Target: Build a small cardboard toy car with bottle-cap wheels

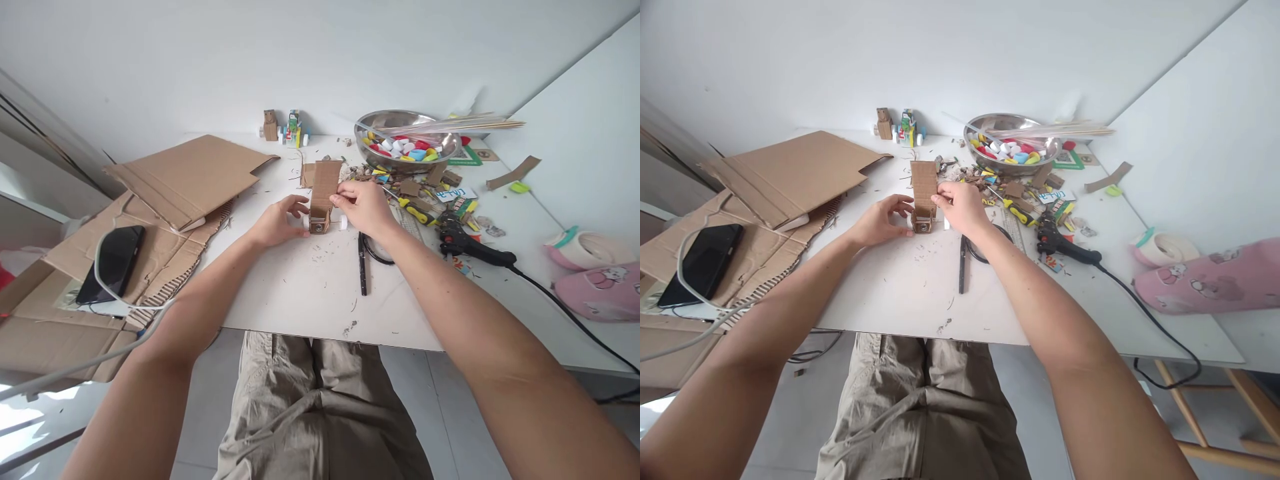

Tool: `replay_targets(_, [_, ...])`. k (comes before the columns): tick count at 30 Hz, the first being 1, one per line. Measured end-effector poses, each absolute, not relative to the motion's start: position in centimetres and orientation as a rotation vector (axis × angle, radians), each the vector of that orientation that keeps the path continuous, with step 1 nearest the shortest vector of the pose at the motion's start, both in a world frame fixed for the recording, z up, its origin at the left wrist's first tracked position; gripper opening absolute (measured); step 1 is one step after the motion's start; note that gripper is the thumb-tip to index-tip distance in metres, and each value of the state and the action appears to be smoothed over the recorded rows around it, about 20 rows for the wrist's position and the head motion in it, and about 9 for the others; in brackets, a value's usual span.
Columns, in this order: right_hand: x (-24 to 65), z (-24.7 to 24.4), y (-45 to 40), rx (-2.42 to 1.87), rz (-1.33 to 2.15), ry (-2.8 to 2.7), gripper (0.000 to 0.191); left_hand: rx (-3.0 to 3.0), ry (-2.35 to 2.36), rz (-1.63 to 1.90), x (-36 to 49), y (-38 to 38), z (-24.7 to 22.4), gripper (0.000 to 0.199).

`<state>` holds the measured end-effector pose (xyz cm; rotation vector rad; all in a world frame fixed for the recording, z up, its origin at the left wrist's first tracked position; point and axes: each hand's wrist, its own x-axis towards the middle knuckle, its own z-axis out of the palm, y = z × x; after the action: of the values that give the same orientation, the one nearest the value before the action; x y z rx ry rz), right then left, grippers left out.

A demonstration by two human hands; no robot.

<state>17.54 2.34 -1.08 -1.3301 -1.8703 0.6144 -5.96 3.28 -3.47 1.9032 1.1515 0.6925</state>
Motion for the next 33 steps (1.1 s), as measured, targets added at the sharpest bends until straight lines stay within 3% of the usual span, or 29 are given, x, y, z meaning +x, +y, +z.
replay_targets(20, [17.6, -3.5, 3.8, -1.38, 0.432, -1.952, 0.027, 1.993, 1.21, 0.699, -5.1, 2.8, -3.0, 0.047])
replay_targets(33, [17.5, -2.2, 2.6, -1.401, 0.474, -1.987, 0.025, 2.027, 1.252, 0.669, -5.0, 2.7, -3.0, 0.045])
